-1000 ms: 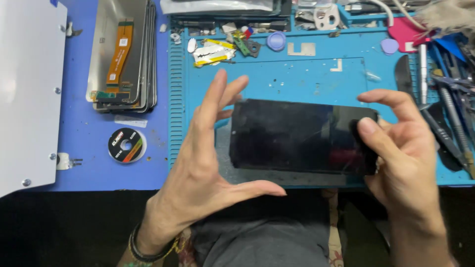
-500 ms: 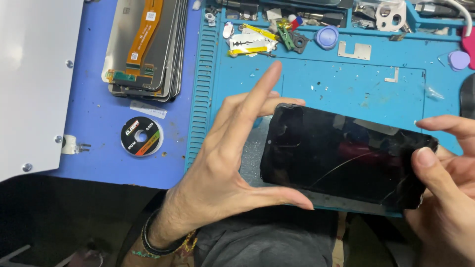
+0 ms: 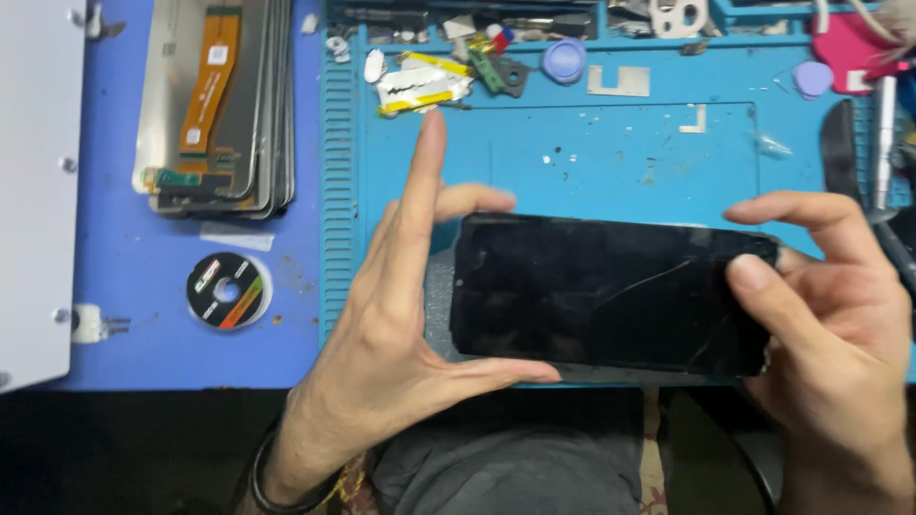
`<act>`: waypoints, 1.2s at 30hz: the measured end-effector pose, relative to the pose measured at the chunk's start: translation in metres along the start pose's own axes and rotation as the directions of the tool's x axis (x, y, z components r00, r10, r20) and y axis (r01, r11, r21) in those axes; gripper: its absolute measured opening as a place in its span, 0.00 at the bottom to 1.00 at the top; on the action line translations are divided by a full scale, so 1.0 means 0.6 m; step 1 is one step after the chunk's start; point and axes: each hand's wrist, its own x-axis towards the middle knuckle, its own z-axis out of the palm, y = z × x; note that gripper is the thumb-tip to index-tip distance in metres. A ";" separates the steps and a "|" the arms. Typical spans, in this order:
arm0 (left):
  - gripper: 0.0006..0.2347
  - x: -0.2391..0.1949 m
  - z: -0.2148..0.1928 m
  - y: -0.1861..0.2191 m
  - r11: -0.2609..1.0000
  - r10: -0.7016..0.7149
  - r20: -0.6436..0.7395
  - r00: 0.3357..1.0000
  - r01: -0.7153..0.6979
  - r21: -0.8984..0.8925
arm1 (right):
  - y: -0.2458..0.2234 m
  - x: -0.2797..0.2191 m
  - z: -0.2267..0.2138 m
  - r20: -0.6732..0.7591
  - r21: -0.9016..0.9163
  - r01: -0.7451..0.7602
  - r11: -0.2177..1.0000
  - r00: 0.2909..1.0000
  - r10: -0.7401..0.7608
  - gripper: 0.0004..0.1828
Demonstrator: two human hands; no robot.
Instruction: Cleaning and preparing a mobile phone screen for remanufacturing by removing old adhesive and layers.
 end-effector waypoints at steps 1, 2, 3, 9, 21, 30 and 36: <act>0.60 -0.004 0.002 -0.003 1.000 0.020 0.009 1.000 -0.020 -0.017 | 0.005 0.000 -0.006 -0.024 -0.009 0.011 1.000 1.000 -0.012 0.20; 0.61 -0.007 0.005 -0.006 1.000 -0.017 0.021 1.000 0.017 0.002 | 0.010 -0.001 -0.012 0.102 0.262 0.014 0.965 0.994 -0.042 0.18; 0.61 -0.014 0.004 -0.007 0.997 -0.066 0.029 0.997 0.065 0.030 | 0.014 0.000 -0.016 0.227 0.516 -0.032 0.856 0.969 -0.100 0.16; 0.58 0.008 -0.005 0.020 0.997 -0.067 0.001 0.998 0.067 -0.036 | 0.011 -0.001 -0.015 0.049 0.121 0.053 0.991 0.997 -0.060 0.15; 0.27 0.010 -0.009 0.037 0.985 -0.165 -0.062 0.984 0.161 -0.065 | 0.045 -0.027 -0.062 0.011 -0.203 0.096 0.974 0.995 -0.096 0.18; 0.08 -0.002 -0.065 0.085 0.844 0.400 -0.064 0.914 -0.339 0.416 | -0.112 -0.052 -0.021 0.765 -0.567 0.821 0.064 0.554 -0.328 0.18; 0.07 -0.036 -0.040 0.036 0.774 0.303 0.135 0.943 -0.327 0.542 | -0.043 -0.051 -0.023 0.848 -0.521 0.832 -0.191 0.477 -0.233 0.14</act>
